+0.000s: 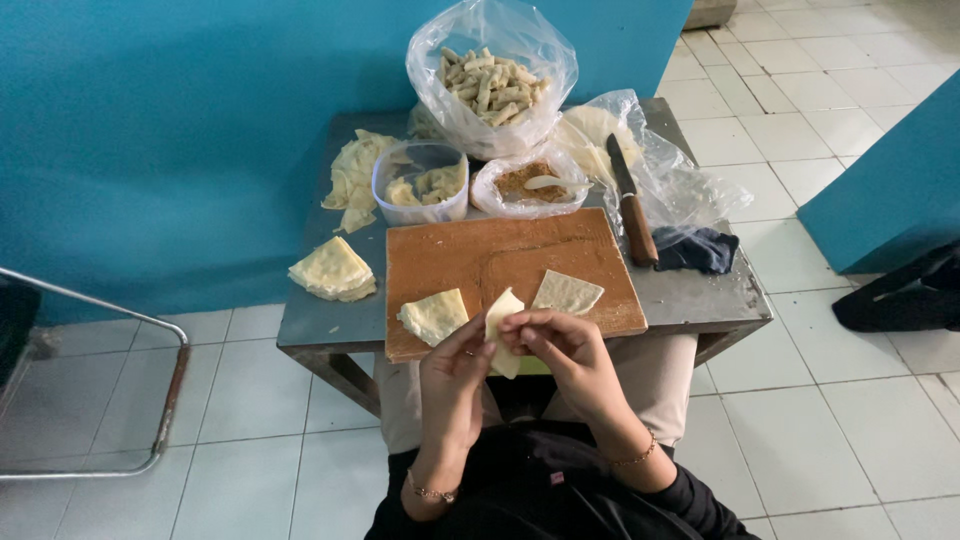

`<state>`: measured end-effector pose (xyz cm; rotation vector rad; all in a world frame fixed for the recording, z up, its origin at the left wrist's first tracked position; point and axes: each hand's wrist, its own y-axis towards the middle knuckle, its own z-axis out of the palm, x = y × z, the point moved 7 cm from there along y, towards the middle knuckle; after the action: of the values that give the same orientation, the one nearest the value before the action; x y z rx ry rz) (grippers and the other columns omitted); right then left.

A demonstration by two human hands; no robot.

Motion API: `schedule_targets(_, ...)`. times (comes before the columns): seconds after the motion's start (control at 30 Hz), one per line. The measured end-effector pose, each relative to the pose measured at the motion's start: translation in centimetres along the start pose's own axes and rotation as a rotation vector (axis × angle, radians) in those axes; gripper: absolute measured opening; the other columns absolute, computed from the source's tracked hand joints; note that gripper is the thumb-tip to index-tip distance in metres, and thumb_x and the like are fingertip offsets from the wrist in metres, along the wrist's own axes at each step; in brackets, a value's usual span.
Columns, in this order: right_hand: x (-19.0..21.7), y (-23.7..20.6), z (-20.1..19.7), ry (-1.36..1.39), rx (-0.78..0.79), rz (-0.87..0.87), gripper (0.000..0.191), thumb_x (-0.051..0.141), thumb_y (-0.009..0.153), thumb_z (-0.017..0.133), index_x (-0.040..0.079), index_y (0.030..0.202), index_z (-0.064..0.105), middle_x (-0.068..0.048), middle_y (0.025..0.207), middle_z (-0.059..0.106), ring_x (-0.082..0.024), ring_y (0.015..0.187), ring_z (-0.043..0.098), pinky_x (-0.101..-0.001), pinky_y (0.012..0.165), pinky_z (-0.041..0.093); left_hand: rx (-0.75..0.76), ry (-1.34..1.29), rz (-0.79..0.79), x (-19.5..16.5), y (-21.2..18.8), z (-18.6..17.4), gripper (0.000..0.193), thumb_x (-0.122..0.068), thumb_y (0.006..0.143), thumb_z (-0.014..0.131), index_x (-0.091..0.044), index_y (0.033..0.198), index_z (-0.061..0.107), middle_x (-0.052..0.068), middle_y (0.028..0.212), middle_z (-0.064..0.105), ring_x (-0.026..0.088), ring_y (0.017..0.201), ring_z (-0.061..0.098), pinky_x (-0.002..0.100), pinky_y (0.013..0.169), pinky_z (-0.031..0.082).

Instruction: The person sits at a small table with a wooden board on their lap, folds triangular pastry wrappers over filling, and pinches the edges closed. They scoop filling from a bowl with a spoon onto each wrapper, fold the wrapper by hand, and place the finished folded item into a plastic bag beside the board.

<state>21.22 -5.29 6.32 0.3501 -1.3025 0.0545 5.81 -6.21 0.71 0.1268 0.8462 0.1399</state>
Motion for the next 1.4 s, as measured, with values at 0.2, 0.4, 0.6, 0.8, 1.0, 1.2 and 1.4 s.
schedule_targets(0.2, 1.2, -0.2, 0.3, -0.116, -0.009, -0.067, 0.02, 0.002, 0.102, 0.062, -0.005, 0.118, 0.071, -0.007, 0.105, 0.07, -0.013, 0.096, 0.07, -0.0291, 0.084, 0.059, -0.105, -0.061, -0.072, 0.4, 0.1, -0.6, 0.036, 0.005, 0.093, 0.065, 0.012, 0.128, 0.064, 0.016, 0.115, 0.072, 0.021, 0.102, 0.069, 0.034, 0.087, 0.058)
schedule_targets(0.4, 2.4, -0.3, 0.6, -0.283, -0.046, -0.103, 0.021, 0.007, 0.094, 0.071, -0.005, 0.111, 0.071, -0.007, 0.107, 0.072, -0.012, 0.1, 0.071, -0.0262, 0.085, 0.061, 0.039, 0.222, 0.125, -2.5, -0.8, 2.4, 0.025, 0.0, 0.1, 0.064, 0.003, 0.124, 0.071, 0.012, 0.119, 0.07, 0.017, 0.109, 0.07, 0.029, 0.094, 0.058)
schedule_targets(0.6, 1.2, -0.4, -0.2, -0.26, -0.043, -0.003, 0.016, 0.01, 0.095, 0.072, -0.003, 0.103, 0.073, -0.007, 0.094, 0.077, -0.01, 0.087, 0.074, -0.0239, 0.078, 0.06, 0.086, 0.615, 0.311, -4.6, -2.0, 4.4, 0.028, 0.005, 0.094, 0.07, -0.001, 0.121, 0.073, 0.01, 0.111, 0.071, 0.016, 0.099, 0.073, 0.025, 0.083, 0.062)
schedule_targets(0.8, -0.3, -0.2, -1.0, -0.177, -0.011, 0.035, 0.015, 0.009, 0.096, 0.072, -0.005, 0.099, 0.074, -0.005, 0.091, 0.072, -0.009, 0.085, 0.068, -0.0237, 0.076, 0.054, 0.101, 0.468, 0.313, -5.0, -2.0, 4.3, 0.033, 0.009, 0.092, 0.069, 0.005, 0.125, 0.068, 0.013, 0.117, 0.071, 0.018, 0.107, 0.073, 0.028, 0.091, 0.061)
schedule_targets(1.0, 0.5, -0.5, -0.4, -0.194, 0.066, -0.05, 0.012, 0.005, 0.093, 0.074, -0.005, 0.097, 0.077, -0.005, 0.097, 0.067, -0.01, 0.089, 0.065, -0.0241, 0.078, 0.052, 0.053, 0.39, 0.167, -4.2, -1.7, 3.1, 0.032, 0.008, 0.088, 0.074, 0.008, 0.12, 0.069, 0.014, 0.103, 0.077, 0.016, 0.096, 0.075, 0.026, 0.083, 0.061)
schedule_targets(1.2, 1.4, -0.6, -0.3, -0.33, 0.039, -0.069, 0.011, 0.004, 0.088, 0.076, -0.003, 0.096, 0.081, -0.005, 0.095, 0.067, -0.01, 0.082, 0.065, -0.0235, 0.067, 0.052, 0.043, 0.396, 0.122, -3.8, -1.6, 2.9, 0.021, 0.005, 0.087, 0.075, 0.007, 0.108, 0.072, 0.01, 0.1, 0.078, 0.012, 0.092, 0.076, 0.024, 0.081, 0.06)
schedule_targets(1.4, 2.8, -0.9, 0.8, -0.48, 0.02, -0.214, 0.01, 0.003, 0.085, 0.078, -0.004, 0.093, 0.078, -0.005, 0.092, 0.068, -0.01, 0.078, 0.069, -0.0228, 0.067, 0.059, -0.053, 0.687, 0.255, -4.7, -2.2, 2.9, 0.008, -0.001, 0.092, 0.074, 0.004, 0.099, 0.075, 0.005, 0.085, 0.076, 0.004, 0.076, 0.069, 0.019, 0.066, 0.054)
